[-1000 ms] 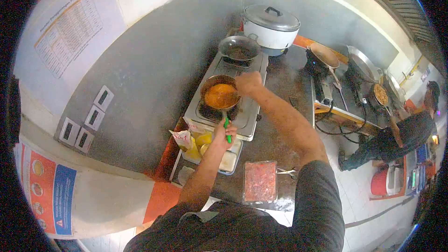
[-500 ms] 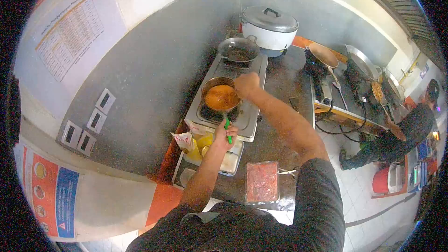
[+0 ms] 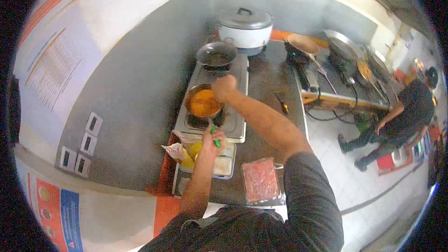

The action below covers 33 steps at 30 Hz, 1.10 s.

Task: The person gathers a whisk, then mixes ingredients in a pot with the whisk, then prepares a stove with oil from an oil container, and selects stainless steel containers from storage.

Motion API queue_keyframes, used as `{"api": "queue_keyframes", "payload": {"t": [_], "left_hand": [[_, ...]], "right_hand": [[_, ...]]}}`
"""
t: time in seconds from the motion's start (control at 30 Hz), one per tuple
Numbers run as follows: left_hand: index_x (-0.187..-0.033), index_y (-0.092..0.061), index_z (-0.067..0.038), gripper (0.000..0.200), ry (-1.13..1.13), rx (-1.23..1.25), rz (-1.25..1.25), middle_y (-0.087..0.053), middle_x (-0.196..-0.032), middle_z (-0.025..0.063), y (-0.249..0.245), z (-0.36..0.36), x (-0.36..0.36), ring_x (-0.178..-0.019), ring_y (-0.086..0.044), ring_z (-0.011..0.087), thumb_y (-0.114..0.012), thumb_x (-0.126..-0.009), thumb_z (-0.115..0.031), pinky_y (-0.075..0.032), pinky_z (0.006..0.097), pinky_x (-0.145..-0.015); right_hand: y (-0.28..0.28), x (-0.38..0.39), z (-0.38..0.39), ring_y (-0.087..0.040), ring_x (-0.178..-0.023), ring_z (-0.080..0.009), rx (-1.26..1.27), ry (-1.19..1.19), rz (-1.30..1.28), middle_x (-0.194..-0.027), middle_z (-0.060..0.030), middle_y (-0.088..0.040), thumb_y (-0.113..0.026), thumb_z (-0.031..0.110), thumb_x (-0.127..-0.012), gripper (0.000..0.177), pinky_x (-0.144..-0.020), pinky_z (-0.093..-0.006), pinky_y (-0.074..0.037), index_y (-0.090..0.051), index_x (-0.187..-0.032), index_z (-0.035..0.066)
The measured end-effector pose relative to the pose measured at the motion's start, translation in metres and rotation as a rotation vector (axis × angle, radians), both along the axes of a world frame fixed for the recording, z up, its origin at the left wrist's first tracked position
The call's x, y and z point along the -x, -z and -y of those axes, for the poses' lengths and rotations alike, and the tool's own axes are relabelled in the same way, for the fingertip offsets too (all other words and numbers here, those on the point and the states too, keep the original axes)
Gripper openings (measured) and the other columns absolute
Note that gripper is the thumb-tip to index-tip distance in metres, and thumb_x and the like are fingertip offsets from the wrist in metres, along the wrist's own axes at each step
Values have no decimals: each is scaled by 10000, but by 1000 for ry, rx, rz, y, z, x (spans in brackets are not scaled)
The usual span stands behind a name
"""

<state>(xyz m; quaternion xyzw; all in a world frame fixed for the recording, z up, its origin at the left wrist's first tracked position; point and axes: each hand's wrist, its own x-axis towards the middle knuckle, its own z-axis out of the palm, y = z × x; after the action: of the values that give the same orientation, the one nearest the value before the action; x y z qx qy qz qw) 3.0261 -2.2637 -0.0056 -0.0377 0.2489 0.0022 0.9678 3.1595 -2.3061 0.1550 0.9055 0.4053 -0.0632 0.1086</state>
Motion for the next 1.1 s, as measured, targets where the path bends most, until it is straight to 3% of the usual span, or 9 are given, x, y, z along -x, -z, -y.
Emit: {"api": "queue_keyframes", "payload": {"t": [0.1,0.17,0.27,0.37,0.47,0.7,0.77,0.97,1.1], "left_hand": [[-755,-439,-67,313,0,-26,-1,-323,-554,-23,-10,3,2,-421,-304,50,-390,-914,-332,-252,149,-309],[-723,-441,-61,339,26,-47,52,-312,-528,-25,-4,-1,3,-415,-309,52,-389,-913,-338,-262,146,-311],[-737,-426,-78,328,26,-29,21,-327,-564,-29,-1,-4,2,-420,-303,55,-392,-911,-354,-248,156,-312],[-747,-421,-70,315,31,8,41,-324,-565,-25,0,-8,0,-423,-306,58,-388,-915,-334,-251,157,-310],[-753,-421,-60,313,31,13,60,-321,-565,-20,-1,-11,-2,-421,-308,61,-388,-914,-326,-264,160,-309],[-774,-440,-33,316,82,-14,99,-336,-582,-13,-8,-12,11,-442,-326,57,-405,-909,-317,-310,156,-342],[-821,-430,10,310,65,20,209,-381,-604,26,-8,-12,12,-497,-391,88,-433,-905,-290,-392,177,-396],[-920,-485,35,342,96,-93,63,-508,-726,62,-17,-11,16,-583,-473,111,-487,-870,-304,-456,197,-506],[-971,-482,59,421,100,-118,81,-539,-770,87,-27,-1,20,-629,-498,145,-504,-857,-346,-473,241,-570]], "right_hand": [[33,-9,-4,-628,-847,-248,-42,-80,116,-918,-72,-649,-614,409,-711,348,-703,-406,-485,-656,-901,121],[4,-8,9,-612,-912,-232,-24,-56,-72,-1040,-73,-615,-578,364,-730,326,-697,-400,-488,-648,-967,152],[31,-12,4,-626,-852,-248,-39,-55,175,-909,-69,-648,-590,408,-728,336,-697,-402,-480,-656,-902,128],[28,-1,22,-627,-840,-248,-211,-92,-100,-917,-85,-644,-578,390,-736,330,-686,-398,-476,-653,-878,101],[-5,-2,29,-626,-840,-248,-104,47,-41,-941,-90,-638,-567,355,-745,303,-688,-396,-474,-647,-883,97],[75,10,32,-618,-864,-255,-364,49,0,-901,-105,-637,-581,352,-744,279,-688,-384,-486,-647,-876,116],[79,14,38,-614,-867,-273,-381,57,-65,-881,-124,-632,-598,374,-737,349,-706,-389,-488,-609,-967,111],[77,24,59,-605,-865,-319,-458,78,-97,-939,-141,-612,-598,481,-729,651,-735,-401,-485,-388,-1260,169],[59,33,78,-578,-926,-325,-479,186,-243,-1032,-164,-564,-575,493,-747,643,-738,-411,-482,-379,-1272,179]]}}
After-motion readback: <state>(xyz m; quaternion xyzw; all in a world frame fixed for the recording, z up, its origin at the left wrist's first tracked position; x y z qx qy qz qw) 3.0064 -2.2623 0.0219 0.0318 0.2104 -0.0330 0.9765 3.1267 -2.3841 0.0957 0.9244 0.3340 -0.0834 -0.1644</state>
